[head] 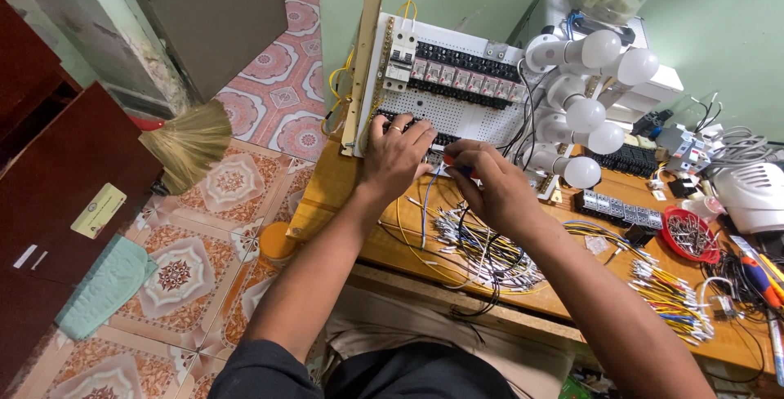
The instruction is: The person uses a screwdriver to connect wires to terminals on an electrical board mounted on a workbench. They repeatedly insert wire ends into terminal slots and tighten the screws to secure the connections.
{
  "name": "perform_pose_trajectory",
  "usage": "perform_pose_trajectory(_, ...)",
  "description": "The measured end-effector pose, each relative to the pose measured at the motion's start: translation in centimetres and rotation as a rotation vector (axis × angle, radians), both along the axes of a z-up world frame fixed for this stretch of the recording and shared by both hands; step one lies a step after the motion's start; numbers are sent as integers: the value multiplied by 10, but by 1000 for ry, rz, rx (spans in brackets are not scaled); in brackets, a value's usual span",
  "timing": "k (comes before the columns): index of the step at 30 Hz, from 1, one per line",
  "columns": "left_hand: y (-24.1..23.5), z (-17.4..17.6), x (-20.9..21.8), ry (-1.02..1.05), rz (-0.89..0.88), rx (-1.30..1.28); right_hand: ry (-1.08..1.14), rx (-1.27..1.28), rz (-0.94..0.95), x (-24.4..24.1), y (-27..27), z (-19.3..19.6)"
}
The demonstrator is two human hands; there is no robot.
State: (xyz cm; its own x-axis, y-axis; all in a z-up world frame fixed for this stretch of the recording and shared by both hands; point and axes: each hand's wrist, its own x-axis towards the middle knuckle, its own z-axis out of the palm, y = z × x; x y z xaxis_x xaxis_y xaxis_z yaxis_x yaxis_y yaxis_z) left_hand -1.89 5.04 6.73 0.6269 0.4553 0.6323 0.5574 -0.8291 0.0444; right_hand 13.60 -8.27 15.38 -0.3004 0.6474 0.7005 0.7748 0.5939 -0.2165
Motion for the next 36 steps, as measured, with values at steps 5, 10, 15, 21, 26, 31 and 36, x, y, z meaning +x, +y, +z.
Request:
perform_pose_trajectory(5, -1, 0, 0, -18, 0, 31, -24, 13, 20, -8, 4, 1)
perform_pose_trajectory(10, -1, 0, 0, -20, 7, 38, -85, 41, 69, -7, 8, 0)
perform_pose_trajectory(15, 0, 0, 0, -23, -8, 24, -188, 40, 71, -17, 1, 15)
perform_pose_trajectory(21, 9, -13, 7, -9, 13, 33, -507, -38, 156, -23, -13, 29)
perform_pose_trajectory(26, 9, -12, 7, 16, 12, 30, -714, 241, -26, -27, -11, 23)
perform_pose_trajectory(31, 14, -24, 9, -26, 19, 92, -751, 168, -197, -27, -5, 15)
perform_pose_trajectory(36, 19, -29, 12, -13, 64, 156, -921, 121, -159, -33, -8, 27)
